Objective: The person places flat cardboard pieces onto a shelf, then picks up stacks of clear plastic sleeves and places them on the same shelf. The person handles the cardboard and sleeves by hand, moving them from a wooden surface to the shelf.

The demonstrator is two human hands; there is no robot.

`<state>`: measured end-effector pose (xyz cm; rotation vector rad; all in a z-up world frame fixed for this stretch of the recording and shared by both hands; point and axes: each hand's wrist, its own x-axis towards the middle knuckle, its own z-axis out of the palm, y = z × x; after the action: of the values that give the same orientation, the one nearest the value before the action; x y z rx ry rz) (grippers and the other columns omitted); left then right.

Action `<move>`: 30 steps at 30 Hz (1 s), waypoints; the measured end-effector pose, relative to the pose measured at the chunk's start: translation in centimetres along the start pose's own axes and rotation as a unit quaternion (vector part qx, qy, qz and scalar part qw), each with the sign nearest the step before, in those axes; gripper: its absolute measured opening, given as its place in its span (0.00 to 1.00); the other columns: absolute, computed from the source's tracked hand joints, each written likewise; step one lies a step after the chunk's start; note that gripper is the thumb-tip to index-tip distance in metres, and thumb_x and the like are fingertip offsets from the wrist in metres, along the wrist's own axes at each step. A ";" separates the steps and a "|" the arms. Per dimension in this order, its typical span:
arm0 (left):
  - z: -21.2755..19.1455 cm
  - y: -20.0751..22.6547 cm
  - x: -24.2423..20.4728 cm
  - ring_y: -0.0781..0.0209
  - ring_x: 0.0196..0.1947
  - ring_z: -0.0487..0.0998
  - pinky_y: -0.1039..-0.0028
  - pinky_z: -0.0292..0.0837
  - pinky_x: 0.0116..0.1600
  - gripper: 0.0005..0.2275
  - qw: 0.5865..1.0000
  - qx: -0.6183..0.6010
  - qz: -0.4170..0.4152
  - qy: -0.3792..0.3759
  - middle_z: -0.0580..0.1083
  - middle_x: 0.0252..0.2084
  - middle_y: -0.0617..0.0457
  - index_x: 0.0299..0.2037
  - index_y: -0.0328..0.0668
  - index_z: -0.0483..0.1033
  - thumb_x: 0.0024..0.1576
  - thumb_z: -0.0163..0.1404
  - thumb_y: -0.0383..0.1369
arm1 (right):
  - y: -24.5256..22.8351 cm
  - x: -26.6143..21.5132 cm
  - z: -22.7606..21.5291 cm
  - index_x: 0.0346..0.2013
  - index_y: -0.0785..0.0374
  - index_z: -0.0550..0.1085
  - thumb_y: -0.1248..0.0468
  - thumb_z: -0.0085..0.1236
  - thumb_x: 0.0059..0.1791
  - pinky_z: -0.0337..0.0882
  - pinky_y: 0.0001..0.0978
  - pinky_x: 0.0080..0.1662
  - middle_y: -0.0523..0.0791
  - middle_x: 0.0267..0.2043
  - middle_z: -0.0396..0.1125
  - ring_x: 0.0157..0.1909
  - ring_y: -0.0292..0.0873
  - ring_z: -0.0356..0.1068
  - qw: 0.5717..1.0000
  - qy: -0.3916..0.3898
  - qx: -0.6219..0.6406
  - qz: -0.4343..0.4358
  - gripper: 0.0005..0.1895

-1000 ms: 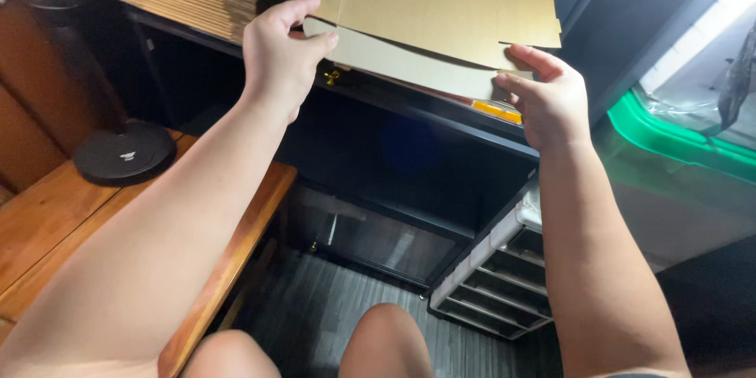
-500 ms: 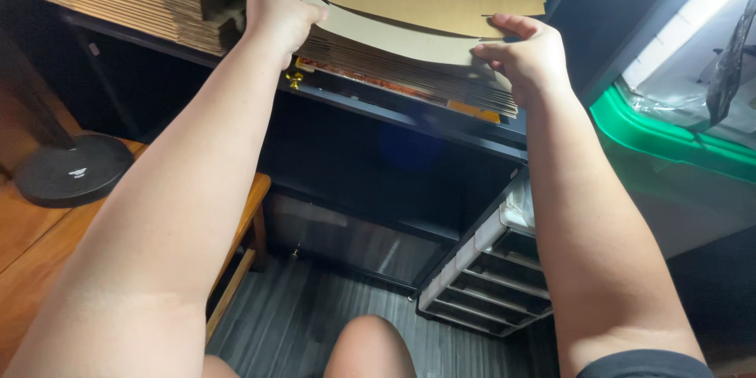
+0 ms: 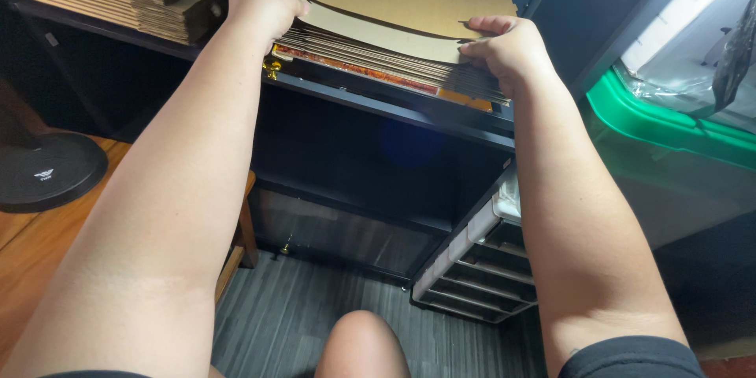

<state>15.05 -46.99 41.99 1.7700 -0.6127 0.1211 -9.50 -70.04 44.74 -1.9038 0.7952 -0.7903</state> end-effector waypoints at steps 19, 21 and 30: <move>1.8 -0.2 0.4 0.50 0.49 0.82 0.65 0.82 0.51 0.22 0.989 0.116 -0.084 0.018 0.77 0.55 0.46 0.54 0.45 0.80 0.50 0.69 0.34 | 0.4 -1.0 -0.3 0.57 0.49 0.75 0.65 0.70 0.43 0.75 0.20 0.41 0.38 0.50 0.75 0.33 0.29 0.72 0.993 0.015 -0.119 0.000 0.28; 1.9 -0.3 0.7 0.53 0.48 0.82 0.65 0.81 0.52 0.19 0.986 0.120 -0.110 0.019 0.79 0.51 0.50 0.50 0.48 0.82 0.49 0.70 0.37 | 0.3 -1.1 -0.5 0.56 0.47 0.77 0.60 0.74 0.41 0.74 0.30 0.53 0.46 0.64 0.68 0.56 0.40 0.73 0.983 0.033 -0.180 -0.003 0.29; -0.1 -3.6 0.6 0.51 0.59 0.73 0.63 0.75 0.58 0.24 0.987 0.029 -0.091 0.128 0.69 0.60 0.45 0.61 0.46 0.73 0.61 0.58 0.50 | 7.5 4.7 -3.3 0.42 0.50 0.80 0.45 0.56 0.52 0.70 0.34 0.44 0.36 0.38 0.75 0.40 0.35 0.71 0.973 0.178 -0.136 -0.052 0.16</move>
<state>17.21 -46.52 39.15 1.8213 -0.2639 0.2390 -10.93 -78.22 40.25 -2.0881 1.0747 -1.1586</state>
